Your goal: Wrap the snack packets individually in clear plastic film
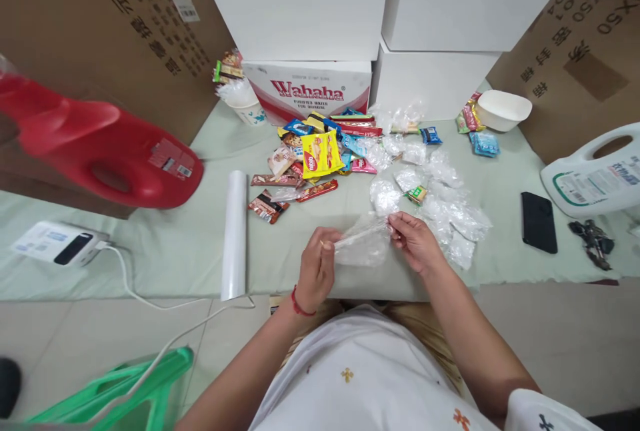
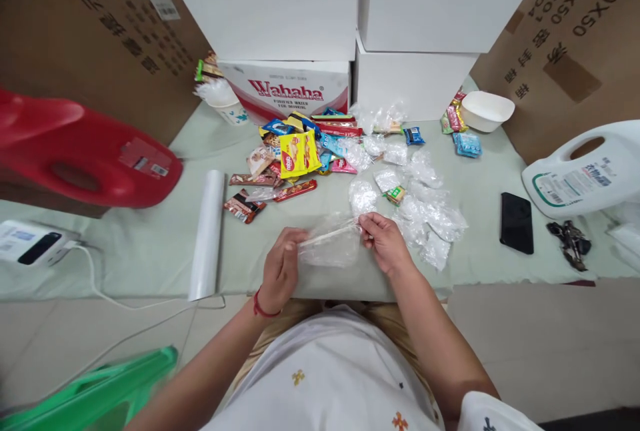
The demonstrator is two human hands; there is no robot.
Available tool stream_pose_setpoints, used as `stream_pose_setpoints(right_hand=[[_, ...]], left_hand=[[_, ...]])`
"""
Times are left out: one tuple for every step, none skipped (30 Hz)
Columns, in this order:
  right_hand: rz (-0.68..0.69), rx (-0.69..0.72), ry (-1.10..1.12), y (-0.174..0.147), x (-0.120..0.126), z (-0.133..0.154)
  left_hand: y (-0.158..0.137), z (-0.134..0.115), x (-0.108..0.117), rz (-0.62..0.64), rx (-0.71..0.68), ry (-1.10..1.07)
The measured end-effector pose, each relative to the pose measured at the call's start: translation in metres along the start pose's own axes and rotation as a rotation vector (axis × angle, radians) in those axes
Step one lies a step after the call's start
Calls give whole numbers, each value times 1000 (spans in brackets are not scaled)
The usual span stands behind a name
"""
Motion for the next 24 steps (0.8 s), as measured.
stream_pose_setpoints(right_hand=[[0, -7, 26, 0, 0, 0], [2, -12, 48, 1, 0, 0], [3, -15, 68, 1, 0, 0], [1, -17, 85, 2, 0, 1], [-4, -22, 99, 2, 0, 2], [-10, -29, 110, 2, -1, 3], [-18, -36, 119, 2, -2, 3], [-28, -42, 126, 2, -3, 4], [-37, -48, 130, 2, -4, 4], [-46, -53, 132, 2, -5, 5], [-54, -55, 131, 2, -5, 5], [-60, -56, 128, 1, -6, 6], [-67, -57, 123, 0, -6, 7], [-73, -56, 115, -1, -7, 7], [-81, -51, 105, -2, -7, 8], [-90, -42, 93, -3, -7, 9], [-96, -31, 79, -4, -7, 9], [-97, -20, 62, -5, -8, 10], [-92, -10, 44, -6, -9, 10], [-83, -3, 25, -7, -10, 10], [-71, 1, 11, -8, -12, 10], [-60, 2, -1, -9, -15, 9], [-49, 3, -8, -10, -17, 8], [-36, 5, -11, -12, -20, 8]], left_hand=[[-2, -2, 2, 4, -86, 46], [-3, -4, 5, 11, -156, 91], [-6, -5, 7, 17, -213, 135], [-8, -6, 10, 22, -263, 174], [-11, -8, 12, 26, -313, 207], [-13, -9, 14, 34, -363, 237], [-16, -11, 16, 44, -412, 266], [-18, -12, 18, 54, -459, 294], [-19, -14, 21, 63, -496, 316], [-20, -15, 23, 73, -518, 333], [-20, -15, 25, 86, -520, 340], [-19, -15, 27, 97, -501, 339], [-18, -14, 29, 107, -464, 334], [-15, -13, 30, 126, -412, 334], [-13, -12, 32, 148, -356, 342], [-10, -11, 32, 168, -304, 360], [-7, -11, 32, 182, -266, 387], [-4, -12, 31, 187, -248, 418], [-2, -15, 29, 183, -251, 443], [0, -19, 25, 173, -272, 459], [2, -23, 20, 166, -299, 463], [4, -27, 13, 171, -321, 455], [7, -30, 5, 192, -326, 436], [10, -31, -4, 224, -313, 404]])
Point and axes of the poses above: each hand's wrist, its own y-axis towards the middle knuckle, its own x-axis out of the back of the hand, z = x × y, the point moved 2 cm from there along y, towards the middle knuckle, and after that the axes turned 6 degrees about -x, right-handed, at the moved point
